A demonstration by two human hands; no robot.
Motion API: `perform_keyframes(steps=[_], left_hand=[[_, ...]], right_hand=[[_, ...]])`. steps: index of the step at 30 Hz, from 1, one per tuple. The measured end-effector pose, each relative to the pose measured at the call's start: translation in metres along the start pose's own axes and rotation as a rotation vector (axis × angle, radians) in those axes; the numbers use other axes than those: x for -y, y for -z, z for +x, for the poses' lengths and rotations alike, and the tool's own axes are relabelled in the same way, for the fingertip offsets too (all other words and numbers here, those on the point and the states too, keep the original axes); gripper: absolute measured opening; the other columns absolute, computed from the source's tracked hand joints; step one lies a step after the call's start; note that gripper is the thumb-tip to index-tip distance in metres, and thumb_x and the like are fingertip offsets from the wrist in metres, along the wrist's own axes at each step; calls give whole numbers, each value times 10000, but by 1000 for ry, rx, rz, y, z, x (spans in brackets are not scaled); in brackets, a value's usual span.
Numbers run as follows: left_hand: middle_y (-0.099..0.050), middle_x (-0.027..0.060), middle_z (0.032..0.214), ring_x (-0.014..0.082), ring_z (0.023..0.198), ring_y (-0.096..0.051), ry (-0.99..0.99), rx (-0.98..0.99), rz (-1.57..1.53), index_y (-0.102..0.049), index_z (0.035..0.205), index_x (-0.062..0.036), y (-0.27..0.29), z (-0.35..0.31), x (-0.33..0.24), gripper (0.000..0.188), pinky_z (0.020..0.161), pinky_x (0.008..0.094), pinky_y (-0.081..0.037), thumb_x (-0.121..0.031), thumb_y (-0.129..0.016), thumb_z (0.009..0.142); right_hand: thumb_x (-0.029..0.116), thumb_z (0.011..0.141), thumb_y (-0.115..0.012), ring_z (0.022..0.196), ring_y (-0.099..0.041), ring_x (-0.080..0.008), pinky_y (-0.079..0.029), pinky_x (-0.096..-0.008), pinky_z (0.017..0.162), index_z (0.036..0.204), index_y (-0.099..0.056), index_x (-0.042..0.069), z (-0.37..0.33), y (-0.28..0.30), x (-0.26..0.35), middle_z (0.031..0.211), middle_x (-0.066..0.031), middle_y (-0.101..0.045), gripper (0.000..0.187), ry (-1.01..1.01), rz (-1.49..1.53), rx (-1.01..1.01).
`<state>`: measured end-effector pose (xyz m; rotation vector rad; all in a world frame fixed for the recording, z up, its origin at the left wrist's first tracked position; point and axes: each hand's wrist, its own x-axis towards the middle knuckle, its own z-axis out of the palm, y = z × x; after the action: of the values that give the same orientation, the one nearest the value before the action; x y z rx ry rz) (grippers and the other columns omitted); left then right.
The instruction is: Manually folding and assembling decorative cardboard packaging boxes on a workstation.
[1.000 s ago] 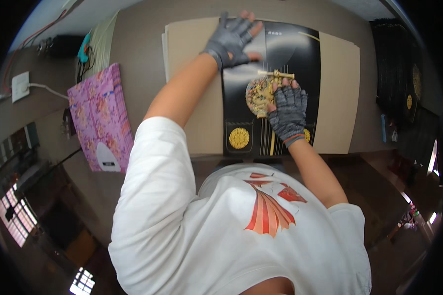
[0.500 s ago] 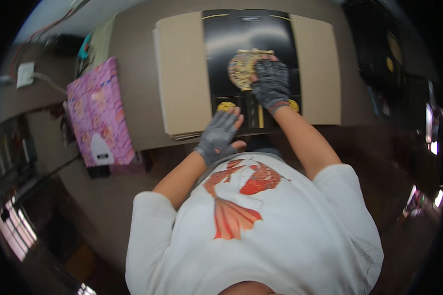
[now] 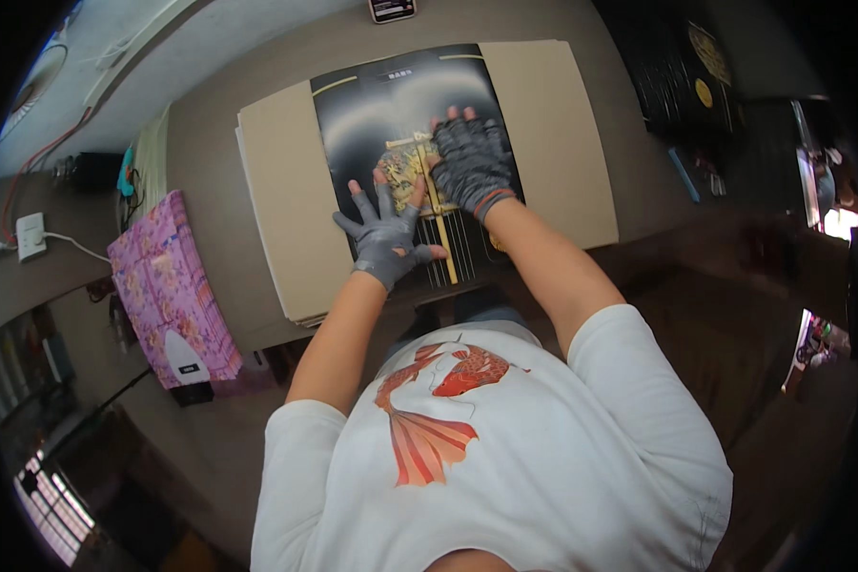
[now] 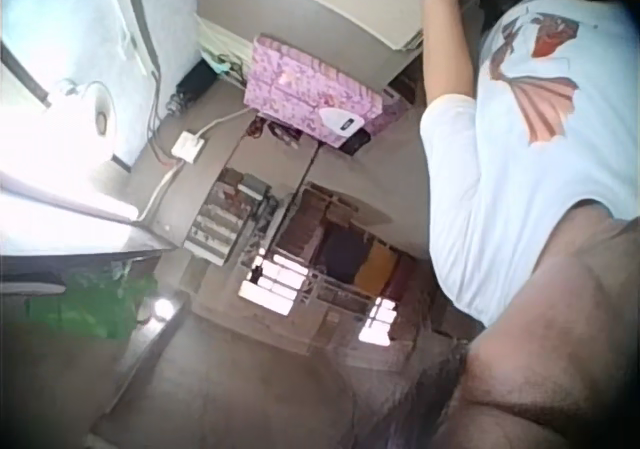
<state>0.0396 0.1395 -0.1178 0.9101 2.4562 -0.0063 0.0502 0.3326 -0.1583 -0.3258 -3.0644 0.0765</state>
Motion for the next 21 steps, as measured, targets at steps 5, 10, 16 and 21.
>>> perform_keyframes(steps=[5, 10, 16, 21], left_hand=[[113, 301, 1593, 611, 1405, 146, -8, 39, -9, -135, 1556, -415, 6, 1, -1, 1187, 957, 837, -27, -777, -704, 580], [82, 306, 1596, 630, 1402, 100, 1, 55, 0, -164, 1552, -416, 0, -2, -1, 1212, 937, 847, -34, -806, -689, 532], [99, 293, 1600, 625, 1405, 106, 22, 52, 12, -170, 1547, -430, -1, 0, -1, 1213, 944, 846, -43, -818, -680, 518], [118, 274, 1604, 603, 1414, 128, 22, 92, 15, -174, 1543, -441, -3, 2, -3, 1207, 949, 843, -39, -807, -696, 517]], right_hand=[[514, 959, -420, 1497, -161, -340, -82, -558, 1186, 1533, -309, 156, 98, -8, -53, 1607, -142, -241, 686, -130, -21, -7], [553, 977, -348, 1497, -175, -318, -98, -558, 1181, 1541, -300, 199, 177, -14, -101, 1612, -109, -244, 667, -188, -73, -53], [576, 982, -336, 1481, -224, -311, -147, -544, 1175, 1505, -370, 207, 202, 8, -107, 1586, -88, -308, 641, -218, 3, 101], [564, 972, -391, 1478, -224, -329, -145, -561, 1175, 1500, -380, 197, 139, -8, -99, 1585, -113, -301, 643, -117, -83, -51]])
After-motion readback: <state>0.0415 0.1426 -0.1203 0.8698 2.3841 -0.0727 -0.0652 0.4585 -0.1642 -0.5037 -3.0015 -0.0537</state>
